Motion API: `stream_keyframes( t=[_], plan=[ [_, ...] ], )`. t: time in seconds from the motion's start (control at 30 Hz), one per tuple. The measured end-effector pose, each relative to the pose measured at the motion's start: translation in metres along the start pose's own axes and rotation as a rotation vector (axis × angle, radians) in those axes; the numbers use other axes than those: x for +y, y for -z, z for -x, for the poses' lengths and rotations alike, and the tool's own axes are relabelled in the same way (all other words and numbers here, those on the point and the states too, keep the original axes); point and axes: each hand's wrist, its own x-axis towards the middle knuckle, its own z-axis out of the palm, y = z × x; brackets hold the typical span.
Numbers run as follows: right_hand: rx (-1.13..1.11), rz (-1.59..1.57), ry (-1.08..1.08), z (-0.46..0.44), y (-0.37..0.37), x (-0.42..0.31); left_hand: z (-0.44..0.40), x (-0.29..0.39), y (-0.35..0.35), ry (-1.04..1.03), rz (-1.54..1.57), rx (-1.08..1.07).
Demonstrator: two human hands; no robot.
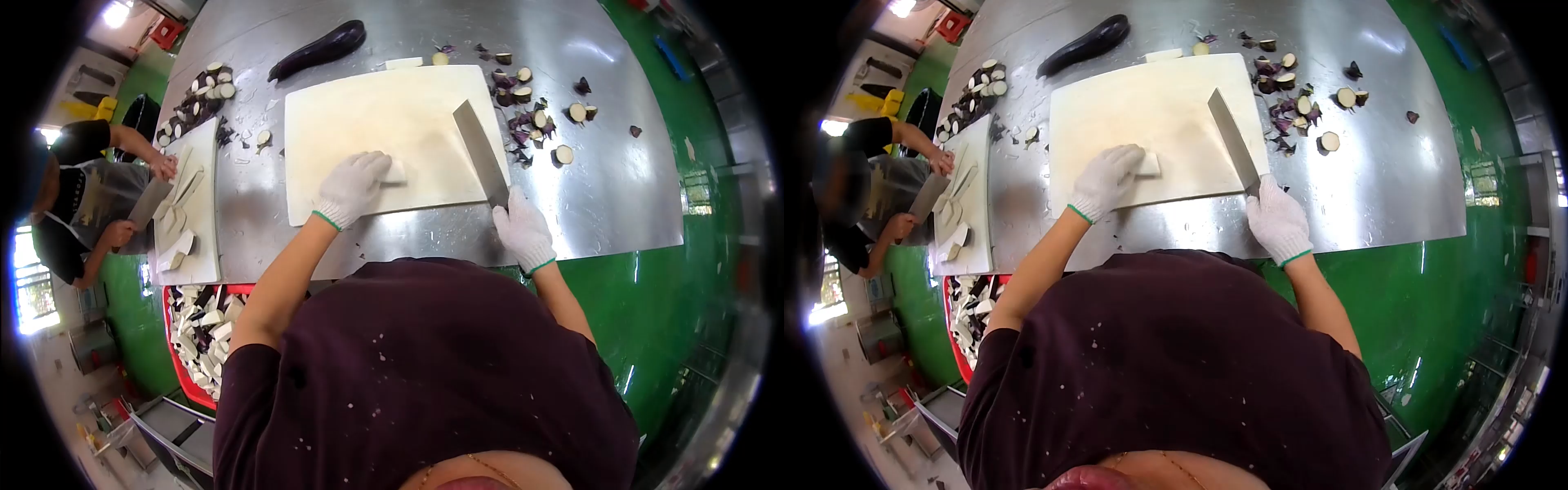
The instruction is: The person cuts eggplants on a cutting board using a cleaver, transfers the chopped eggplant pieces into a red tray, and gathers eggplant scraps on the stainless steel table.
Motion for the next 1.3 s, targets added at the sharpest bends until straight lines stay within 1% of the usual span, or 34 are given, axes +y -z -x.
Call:
stream_keyframes(
  t=[0.1, 0.17, 0.2, 0.3, 0.33, 0.4, 0.5, 0.57, 0.6, 0.7, 0.8, 0.93, 1.0, 1.1, 1.17, 1.27, 1.3],
  plan=[
    [-0.019, -0.030, 0.115, -0.005, 0.000, -0.004, 0.019, 0.002, 0.011, -0.022, -0.102, 0.029],
    [-0.068, -0.050, 0.176, -0.006, 0.002, -0.019, 0.024, 0.005, 0.008, -0.011, -0.121, 0.174],
    [-0.069, -0.061, 0.240, -0.012, -0.003, -0.023, 0.025, 0.007, 0.006, -0.008, -0.131, 0.248],
    [-0.129, 0.004, 0.357, -0.021, 0.002, -0.040, 0.041, 0.008, -0.016, 0.255, 0.028, 0.512],
    [-0.108, 0.026, 0.422, -0.023, 0.006, -0.046, 0.045, 0.008, -0.021, 0.293, 0.072, 0.544],
    [-0.141, 0.088, 0.532, -0.036, 0.011, -0.051, 0.047, 0.011, -0.029, 0.368, 0.161, 0.609],
    [-0.173, 0.216, 0.658, -0.057, 0.017, -0.060, 0.041, 0.021, -0.035, 0.342, 0.138, 0.616],
    [-0.211, 0.300, 0.710, -0.063, 0.026, -0.070, 0.032, 0.023, -0.041, 0.370, 0.125, 0.600],
    [-0.235, 0.328, 0.727, -0.066, 0.029, -0.075, 0.029, 0.023, -0.044, 0.384, 0.121, 0.592],
    [-0.275, 0.378, 0.708, -0.073, 0.029, -0.082, 0.027, 0.018, -0.049, 0.332, 0.124, 0.531],
    [-0.339, 0.330, 0.688, -0.078, 0.026, -0.079, 0.027, 0.017, -0.051, 0.319, 0.140, 0.492],
    [-0.372, 0.285, 0.682, -0.085, 0.019, -0.077, 0.026, 0.013, -0.054, 0.280, 0.116, 0.509],
    [-0.377, 0.295, 0.686, -0.096, 0.007, -0.076, 0.026, 0.011, -0.058, 0.269, 0.103, 0.515],
    [-0.340, 0.171, 0.744, -0.116, -0.030, -0.079, 0.024, 0.008, -0.058, 0.266, 0.090, 0.455],
    [-0.646, 0.067, 0.383, -0.121, -0.013, -0.120, 0.023, 0.012, -0.051, 0.261, 0.083, 0.384],
    [-0.602, -0.074, 0.393, -0.121, -0.018, -0.132, 0.023, 0.016, -0.041, 0.254, 0.094, 0.267],
    [-0.523, -0.087, 0.432, -0.122, -0.026, -0.128, 0.024, 0.016, -0.038, 0.257, 0.100, 0.227]
  ],
)
